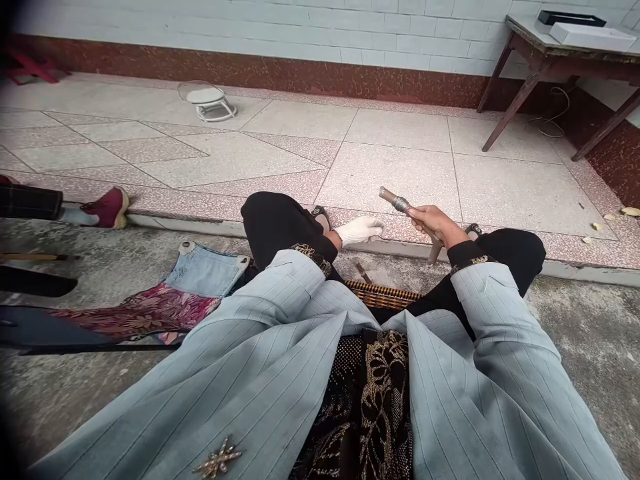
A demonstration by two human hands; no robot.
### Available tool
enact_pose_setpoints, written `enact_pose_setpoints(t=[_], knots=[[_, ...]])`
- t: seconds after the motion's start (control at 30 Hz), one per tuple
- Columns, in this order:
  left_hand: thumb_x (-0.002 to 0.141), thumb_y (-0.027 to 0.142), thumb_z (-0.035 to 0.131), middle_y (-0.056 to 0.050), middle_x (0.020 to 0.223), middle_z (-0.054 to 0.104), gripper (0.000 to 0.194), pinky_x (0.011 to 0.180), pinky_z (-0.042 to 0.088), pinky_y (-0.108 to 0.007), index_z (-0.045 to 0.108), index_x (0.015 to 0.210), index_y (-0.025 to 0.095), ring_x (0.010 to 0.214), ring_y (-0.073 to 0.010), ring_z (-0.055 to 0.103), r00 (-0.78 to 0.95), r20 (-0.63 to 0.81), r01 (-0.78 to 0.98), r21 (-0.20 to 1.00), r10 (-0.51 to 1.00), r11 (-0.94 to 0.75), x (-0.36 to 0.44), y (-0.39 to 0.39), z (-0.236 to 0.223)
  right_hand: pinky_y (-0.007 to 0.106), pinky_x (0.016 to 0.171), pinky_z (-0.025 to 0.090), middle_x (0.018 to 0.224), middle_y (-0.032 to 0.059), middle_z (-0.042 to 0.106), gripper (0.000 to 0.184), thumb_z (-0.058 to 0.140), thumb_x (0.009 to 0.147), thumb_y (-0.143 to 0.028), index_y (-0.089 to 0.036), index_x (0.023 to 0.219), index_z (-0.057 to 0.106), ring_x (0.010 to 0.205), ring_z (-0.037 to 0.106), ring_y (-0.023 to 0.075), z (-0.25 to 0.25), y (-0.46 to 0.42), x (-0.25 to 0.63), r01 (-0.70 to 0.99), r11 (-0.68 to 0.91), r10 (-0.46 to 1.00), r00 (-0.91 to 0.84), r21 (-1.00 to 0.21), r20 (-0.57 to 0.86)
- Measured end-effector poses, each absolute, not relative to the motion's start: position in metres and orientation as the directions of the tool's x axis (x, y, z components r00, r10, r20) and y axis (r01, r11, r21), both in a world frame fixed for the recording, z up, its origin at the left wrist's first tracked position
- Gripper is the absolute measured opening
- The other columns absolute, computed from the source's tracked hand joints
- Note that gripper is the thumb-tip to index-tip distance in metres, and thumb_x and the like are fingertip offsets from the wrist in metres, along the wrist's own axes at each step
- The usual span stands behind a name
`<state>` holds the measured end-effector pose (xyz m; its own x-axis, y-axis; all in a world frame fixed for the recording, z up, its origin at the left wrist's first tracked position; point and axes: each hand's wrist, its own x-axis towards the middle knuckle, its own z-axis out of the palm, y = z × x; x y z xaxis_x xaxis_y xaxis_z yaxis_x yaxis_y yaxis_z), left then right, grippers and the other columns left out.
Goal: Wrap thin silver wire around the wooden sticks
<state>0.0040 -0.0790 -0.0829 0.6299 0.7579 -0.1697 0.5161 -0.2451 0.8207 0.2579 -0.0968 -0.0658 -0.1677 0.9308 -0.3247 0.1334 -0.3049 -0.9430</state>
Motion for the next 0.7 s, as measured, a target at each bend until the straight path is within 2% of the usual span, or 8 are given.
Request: enact_pose_setpoints(t=[0.17,0.27,0.37,0.47,0.63,0.7], knots=[[0.085,0.022,0.060,-0.002,0.064,0.064,0.011,0.058,0.046,-0.025,0.068,0.088,0.014,0.053,-0.0107,0.054,0.609,-0.198,0.514,0.836,0.768,-0.191,0.005,-0.079,-0.084,0.018,0.041,0.034,0.060,-0.0002,0.054,0.019,0.065,0.092,-0.029,-0.010,0.089,0.065,0.045,0.045,0.0062,-0.061,-0.098,0.257,0.036,-0.307,0.932,-0.192,-0.951,-0.308],[0.088,0.020,0.060,-0.005,0.071,0.067,0.012,0.064,0.050,-0.027,0.069,0.091,0.012,0.064,-0.0131,0.061,0.589,-0.210,0.525,0.833,0.780,-0.172,0.005,-0.081,-0.083,0.018,0.041,0.036,0.062,0.0001,0.056,0.023,0.070,0.088,-0.033,-0.011,0.091,0.066,0.045,0.046,0.0061,-0.060,-0.099,0.258,-0.001,-0.287,0.925,-0.260,-0.958,-0.277],[0.092,0.027,0.061,-0.010,0.097,0.070,0.023,0.078,0.055,-0.034,0.068,0.107,0.011,0.089,-0.0192,0.066,0.562,-0.212,0.537,0.828,0.799,-0.159,0.001,-0.086,-0.081,0.018,0.041,0.036,0.064,0.0006,0.057,0.028,0.073,0.085,-0.037,-0.011,0.092,0.066,0.045,0.047,0.0062,-0.061,-0.099,0.260,-0.027,-0.275,0.920,-0.298,-0.961,-0.255],[0.094,0.037,0.060,-0.010,0.124,0.061,0.037,0.089,0.055,-0.043,0.060,0.124,0.016,0.108,-0.0235,0.062,0.542,-0.220,0.558,0.816,0.811,-0.151,-0.001,-0.090,-0.079,0.018,0.041,0.036,0.063,0.0001,0.057,0.030,0.074,0.084,-0.038,-0.011,0.092,0.065,0.045,0.047,0.0061,-0.062,-0.098,0.261,-0.034,-0.272,0.925,-0.284,-0.962,-0.251],[0.095,0.037,0.058,-0.010,0.126,0.061,0.037,0.090,0.055,-0.044,0.059,0.125,0.016,0.108,-0.0234,0.062,0.555,-0.253,0.594,0.787,0.792,-0.165,0.002,-0.088,-0.077,0.017,0.041,0.036,0.063,-0.0007,0.056,0.032,0.075,0.083,-0.041,-0.012,0.092,0.064,0.045,0.046,0.0057,-0.060,-0.100,0.262,-0.044,-0.276,0.930,-0.264,-0.960,-0.255],[0.094,0.038,0.059,-0.010,0.126,0.061,0.038,0.090,0.055,-0.043,0.059,0.126,0.016,0.108,-0.0227,0.062,0.564,-0.254,0.603,0.777,0.786,-0.182,0.002,-0.086,-0.078,0.017,0.041,0.036,0.064,-0.0010,0.056,0.036,0.076,0.081,-0.045,-0.012,0.092,0.065,0.046,0.046,0.0055,-0.055,-0.104,0.263,0.000,-0.276,0.896,-0.363,-0.961,-0.257]])
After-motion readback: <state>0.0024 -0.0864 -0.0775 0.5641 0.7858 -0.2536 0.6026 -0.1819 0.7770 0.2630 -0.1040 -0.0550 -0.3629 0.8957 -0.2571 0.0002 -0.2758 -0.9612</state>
